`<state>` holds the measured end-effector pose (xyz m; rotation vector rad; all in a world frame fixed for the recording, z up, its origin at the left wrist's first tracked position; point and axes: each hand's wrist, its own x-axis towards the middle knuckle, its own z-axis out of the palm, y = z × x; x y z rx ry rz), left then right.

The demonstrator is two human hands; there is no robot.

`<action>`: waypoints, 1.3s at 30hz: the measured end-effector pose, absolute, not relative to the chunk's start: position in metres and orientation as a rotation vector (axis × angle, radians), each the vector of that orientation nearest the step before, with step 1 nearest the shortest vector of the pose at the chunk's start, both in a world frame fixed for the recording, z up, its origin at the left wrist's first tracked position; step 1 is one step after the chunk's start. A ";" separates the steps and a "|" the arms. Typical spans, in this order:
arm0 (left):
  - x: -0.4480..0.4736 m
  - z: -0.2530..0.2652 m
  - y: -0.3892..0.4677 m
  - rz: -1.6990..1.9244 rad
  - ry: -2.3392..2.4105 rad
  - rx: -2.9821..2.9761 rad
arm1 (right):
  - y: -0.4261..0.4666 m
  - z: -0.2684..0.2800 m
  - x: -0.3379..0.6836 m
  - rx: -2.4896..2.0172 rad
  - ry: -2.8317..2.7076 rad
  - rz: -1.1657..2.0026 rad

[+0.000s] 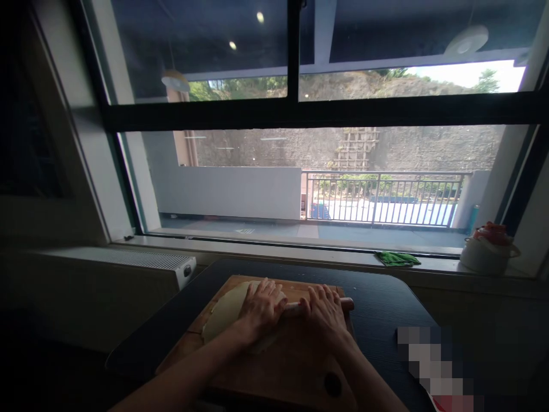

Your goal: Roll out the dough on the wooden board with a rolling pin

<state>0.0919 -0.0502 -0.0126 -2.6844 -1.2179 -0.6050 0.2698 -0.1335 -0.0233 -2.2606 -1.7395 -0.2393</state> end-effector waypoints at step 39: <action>0.112 0.003 0.021 -0.338 -1.498 -2.796 | -0.061 0.012 0.276 -2.363 -1.800 0.046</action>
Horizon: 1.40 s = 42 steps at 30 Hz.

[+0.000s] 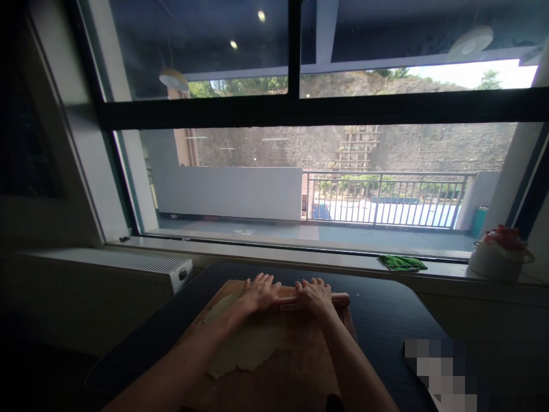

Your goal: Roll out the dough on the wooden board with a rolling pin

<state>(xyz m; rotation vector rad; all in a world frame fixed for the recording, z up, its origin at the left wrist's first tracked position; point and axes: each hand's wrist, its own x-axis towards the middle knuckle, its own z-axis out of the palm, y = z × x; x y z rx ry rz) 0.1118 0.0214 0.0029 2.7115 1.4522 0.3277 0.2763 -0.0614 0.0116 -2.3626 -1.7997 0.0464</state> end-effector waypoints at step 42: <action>0.057 -0.016 -0.083 0.352 1.070 2.902 | -0.170 -0.034 0.255 -2.137 -1.920 -0.254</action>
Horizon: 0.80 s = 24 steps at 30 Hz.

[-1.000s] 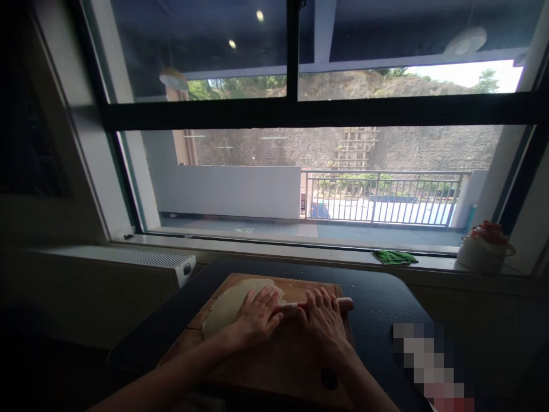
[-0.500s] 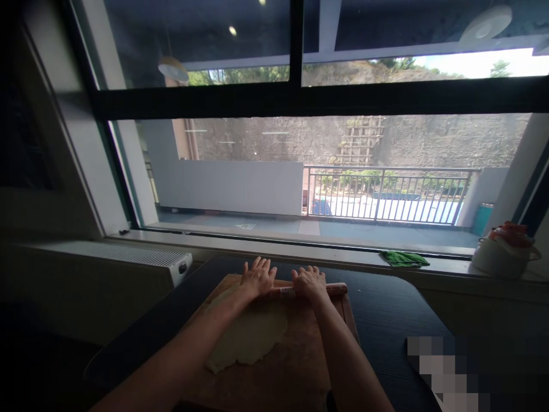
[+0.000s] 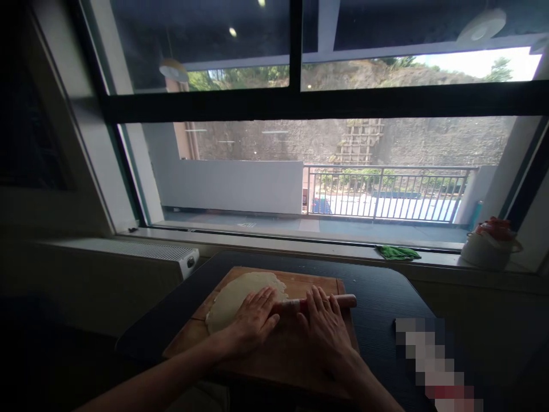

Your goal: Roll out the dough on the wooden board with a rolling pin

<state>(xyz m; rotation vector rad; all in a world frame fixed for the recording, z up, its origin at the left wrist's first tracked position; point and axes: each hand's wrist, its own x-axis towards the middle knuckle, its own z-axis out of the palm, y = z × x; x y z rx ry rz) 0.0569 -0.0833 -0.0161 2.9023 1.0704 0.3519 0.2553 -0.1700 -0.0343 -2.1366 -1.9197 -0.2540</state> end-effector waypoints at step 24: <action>0.049 -0.008 -0.069 0.566 0.851 2.972 | -0.167 -0.020 0.287 -1.854 -2.016 -0.163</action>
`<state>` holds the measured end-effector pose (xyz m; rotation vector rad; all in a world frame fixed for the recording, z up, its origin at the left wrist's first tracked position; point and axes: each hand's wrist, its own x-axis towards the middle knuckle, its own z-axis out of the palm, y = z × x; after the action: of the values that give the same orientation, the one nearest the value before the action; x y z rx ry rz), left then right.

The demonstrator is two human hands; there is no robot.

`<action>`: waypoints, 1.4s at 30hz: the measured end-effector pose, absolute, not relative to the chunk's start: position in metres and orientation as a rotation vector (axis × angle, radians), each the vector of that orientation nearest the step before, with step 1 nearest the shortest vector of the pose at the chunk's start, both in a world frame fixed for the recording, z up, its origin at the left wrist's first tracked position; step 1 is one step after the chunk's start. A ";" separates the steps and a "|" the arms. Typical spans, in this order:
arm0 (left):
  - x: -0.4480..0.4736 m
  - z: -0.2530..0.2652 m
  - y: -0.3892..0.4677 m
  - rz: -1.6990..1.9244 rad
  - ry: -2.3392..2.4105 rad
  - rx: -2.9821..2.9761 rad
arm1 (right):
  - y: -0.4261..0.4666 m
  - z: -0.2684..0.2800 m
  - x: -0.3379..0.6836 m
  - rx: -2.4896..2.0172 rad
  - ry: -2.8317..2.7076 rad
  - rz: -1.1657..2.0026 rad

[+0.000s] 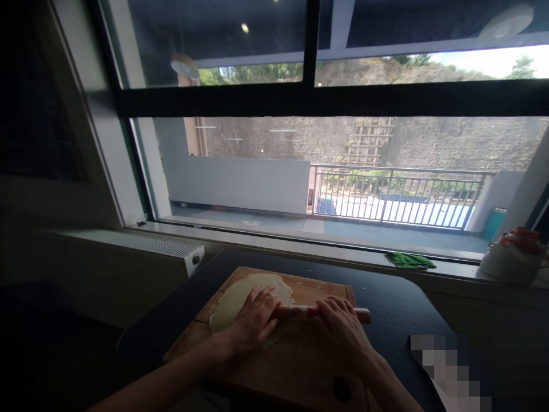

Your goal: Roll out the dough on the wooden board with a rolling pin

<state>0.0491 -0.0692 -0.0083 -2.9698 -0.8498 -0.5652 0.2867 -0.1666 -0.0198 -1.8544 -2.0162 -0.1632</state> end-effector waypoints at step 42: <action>0.018 -0.002 -0.013 -0.439 -1.292 -2.718 | -0.099 -0.001 0.186 -2.077 -1.877 -0.021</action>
<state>0.0178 -0.0129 -0.0019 -2.7185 -1.2922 -0.4391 0.1863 -0.0985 -0.0011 -2.0767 -1.8768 -0.0206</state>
